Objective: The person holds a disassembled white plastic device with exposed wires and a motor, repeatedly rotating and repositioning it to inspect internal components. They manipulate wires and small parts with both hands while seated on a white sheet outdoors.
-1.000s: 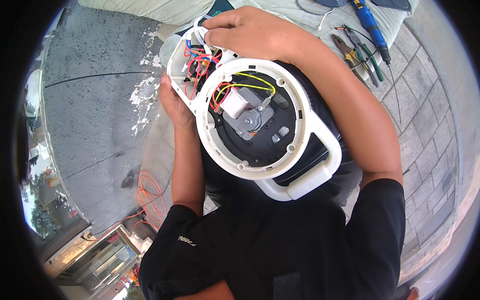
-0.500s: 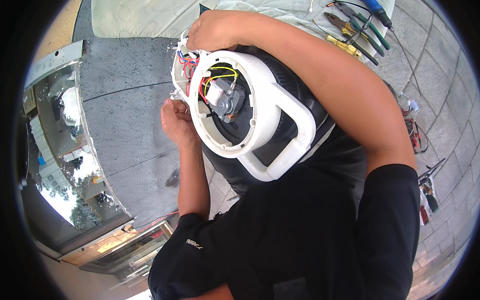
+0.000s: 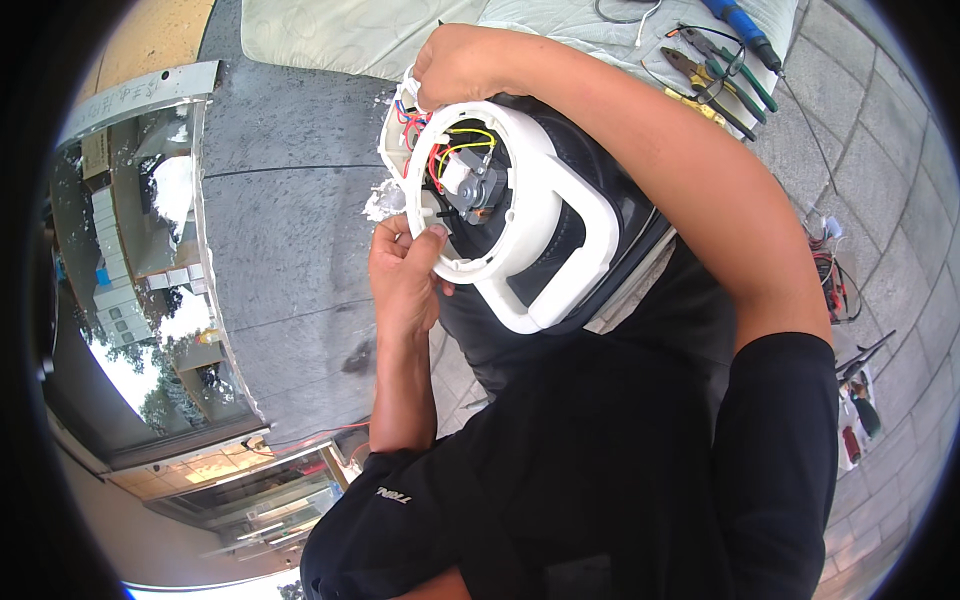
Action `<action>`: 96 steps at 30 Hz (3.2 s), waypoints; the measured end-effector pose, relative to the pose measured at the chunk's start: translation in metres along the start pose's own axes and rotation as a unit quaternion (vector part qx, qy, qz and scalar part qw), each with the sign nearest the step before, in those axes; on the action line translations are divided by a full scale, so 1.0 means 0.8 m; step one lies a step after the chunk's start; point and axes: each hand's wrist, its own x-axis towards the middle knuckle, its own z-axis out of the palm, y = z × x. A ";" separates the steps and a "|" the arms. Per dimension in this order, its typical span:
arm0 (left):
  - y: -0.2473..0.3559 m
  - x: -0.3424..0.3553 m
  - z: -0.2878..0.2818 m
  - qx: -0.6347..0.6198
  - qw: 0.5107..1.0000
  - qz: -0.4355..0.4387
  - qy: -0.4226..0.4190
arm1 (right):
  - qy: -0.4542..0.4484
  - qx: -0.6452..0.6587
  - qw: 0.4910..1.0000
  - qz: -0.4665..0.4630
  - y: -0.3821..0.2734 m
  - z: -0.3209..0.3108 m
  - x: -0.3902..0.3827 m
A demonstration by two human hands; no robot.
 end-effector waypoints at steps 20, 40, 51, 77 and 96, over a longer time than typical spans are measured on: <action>-0.011 0.012 -0.012 -0.139 0.988 0.053 -0.048 | -0.191 0.096 0.918 0.333 -0.124 0.055 -0.093; -0.036 0.008 -0.026 -0.378 0.908 0.012 -0.179 | -0.165 0.283 0.830 0.452 -0.116 0.084 -0.073; -0.024 0.025 -0.045 -0.432 0.867 -0.137 -0.207 | -0.167 0.207 0.866 0.423 -0.122 0.077 -0.073; -0.024 0.024 -0.037 -0.511 0.810 -0.192 -0.213 | -0.008 0.026 0.978 0.208 -0.129 -0.028 -0.156; -0.021 0.021 -0.044 -0.522 0.800 -0.191 -0.224 | 0.182 -0.043 0.956 0.228 -0.079 0.004 -0.304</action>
